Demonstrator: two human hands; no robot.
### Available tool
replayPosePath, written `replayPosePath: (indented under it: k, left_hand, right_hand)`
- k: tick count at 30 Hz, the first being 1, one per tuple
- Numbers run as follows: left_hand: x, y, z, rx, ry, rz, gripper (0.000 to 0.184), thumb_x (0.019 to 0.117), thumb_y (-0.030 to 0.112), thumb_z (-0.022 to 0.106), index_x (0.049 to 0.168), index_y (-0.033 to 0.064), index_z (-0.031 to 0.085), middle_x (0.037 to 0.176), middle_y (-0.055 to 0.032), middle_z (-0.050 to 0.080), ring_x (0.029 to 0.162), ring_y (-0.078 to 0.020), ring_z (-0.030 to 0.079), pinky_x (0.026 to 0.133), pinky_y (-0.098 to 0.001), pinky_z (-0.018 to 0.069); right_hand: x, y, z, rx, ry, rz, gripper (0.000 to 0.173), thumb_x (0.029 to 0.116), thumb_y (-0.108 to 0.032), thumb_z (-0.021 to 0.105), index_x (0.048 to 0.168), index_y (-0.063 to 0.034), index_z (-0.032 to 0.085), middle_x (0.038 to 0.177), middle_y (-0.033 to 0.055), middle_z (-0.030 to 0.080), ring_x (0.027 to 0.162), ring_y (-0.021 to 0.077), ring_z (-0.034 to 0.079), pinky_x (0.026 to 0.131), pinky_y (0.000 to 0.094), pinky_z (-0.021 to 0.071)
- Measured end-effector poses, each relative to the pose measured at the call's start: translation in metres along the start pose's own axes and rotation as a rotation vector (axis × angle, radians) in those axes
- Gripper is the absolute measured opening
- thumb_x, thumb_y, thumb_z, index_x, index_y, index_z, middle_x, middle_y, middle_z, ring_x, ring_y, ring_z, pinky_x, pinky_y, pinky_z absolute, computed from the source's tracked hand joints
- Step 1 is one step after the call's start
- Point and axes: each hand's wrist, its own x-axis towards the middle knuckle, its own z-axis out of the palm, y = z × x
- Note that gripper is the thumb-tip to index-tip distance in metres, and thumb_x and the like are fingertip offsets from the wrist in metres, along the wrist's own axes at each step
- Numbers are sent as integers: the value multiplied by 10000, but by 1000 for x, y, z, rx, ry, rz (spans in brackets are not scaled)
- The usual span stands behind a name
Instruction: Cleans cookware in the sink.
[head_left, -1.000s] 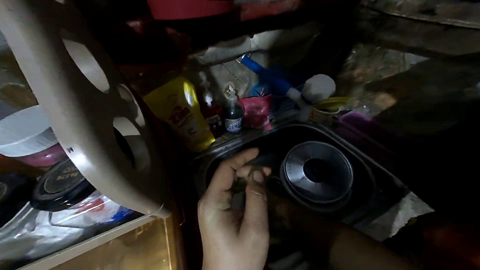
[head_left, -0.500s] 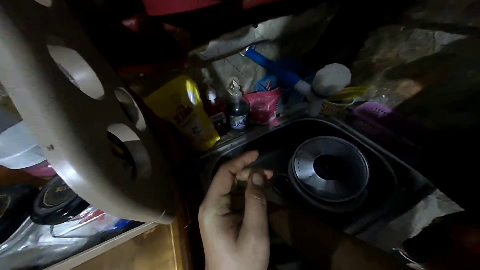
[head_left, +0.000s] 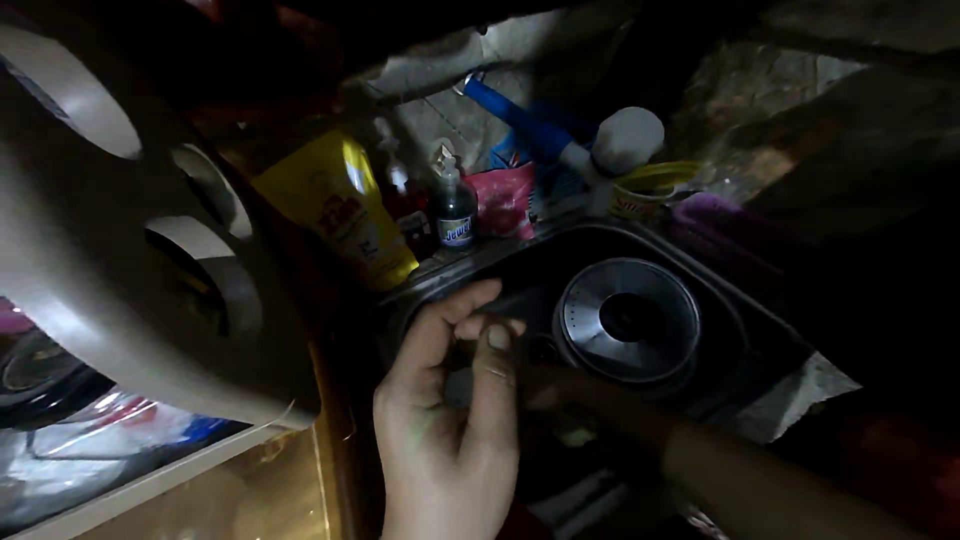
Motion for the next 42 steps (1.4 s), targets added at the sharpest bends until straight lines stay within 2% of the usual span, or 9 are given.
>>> replayPosePath:
  k: [4,9,12,17,25,29,33,38,42]
  left_hand:
    - [1,0,0,3,-12,-1,255,1020,86,550,1255,28,633,988,-5,734,876,-120,720,775,-277,633]
    - [1,-1,1,16,-13,7,258,1020,75,546,1259,30,630,978,1,728,866,-110,718,762,-263,631]
    - [1,-1,1,11,-13,2,257,1020,77,542,1256,37,634,971,2,725,858,-114,713,750,-267,628]
    - [1,0,1,27,-8,7,255,1019,90,547,1252,41,638,973,9,728,868,-101,716,762,-257,629]
    - [0,-1,2,38,-30,-17,265,1015,103,543,1257,71,646,946,37,720,823,-73,700,694,-224,609]
    - [0,1,2,34,-29,-1,258,1014,98,548,1251,61,643,937,35,719,822,-69,701,694,-223,611]
    - [0,1,3,31,-47,13,253,1024,105,549,1252,54,644,937,27,721,831,-76,706,709,-235,620]
    - [0,2,2,31,-35,1,249,1020,95,554,1250,62,644,937,32,721,808,-64,696,678,-208,604]
    - [0,1,2,31,-27,-8,256,1016,100,552,1252,66,645,943,30,721,817,-72,704,680,-218,613]
  right_hand:
    - [-23,11,-14,-76,174,190,252,972,-147,686,1143,37,698,1104,231,687,1022,366,664,928,559,521]
    - [-20,33,34,-172,59,451,702,929,-461,671,1421,20,529,1379,269,573,1284,439,552,1049,658,432]
    - [-17,44,52,-180,-6,350,608,942,-456,668,1357,-16,609,1412,254,553,1312,437,523,1081,658,407]
    - [-25,22,55,-245,-101,328,633,959,-306,680,1483,-11,479,1418,299,532,1319,483,509,1059,680,416]
    - [-11,43,46,-415,-292,169,513,1001,-352,635,1271,84,630,1252,315,632,1179,473,605,1006,654,458]
    - [-43,1,2,-255,-190,348,534,1004,-318,663,1441,-32,550,1357,282,593,1263,442,572,1058,634,429]
    - [-30,17,-18,-57,39,126,359,989,-182,671,1303,-13,623,1143,212,660,1002,324,647,898,534,519]
    - [-6,-14,-10,163,208,170,395,1023,-97,605,1382,54,539,1245,271,620,1090,359,627,960,503,508]
    - [-40,-69,8,48,63,228,379,1087,-102,460,1428,54,517,1431,263,551,1323,373,533,1120,474,401]
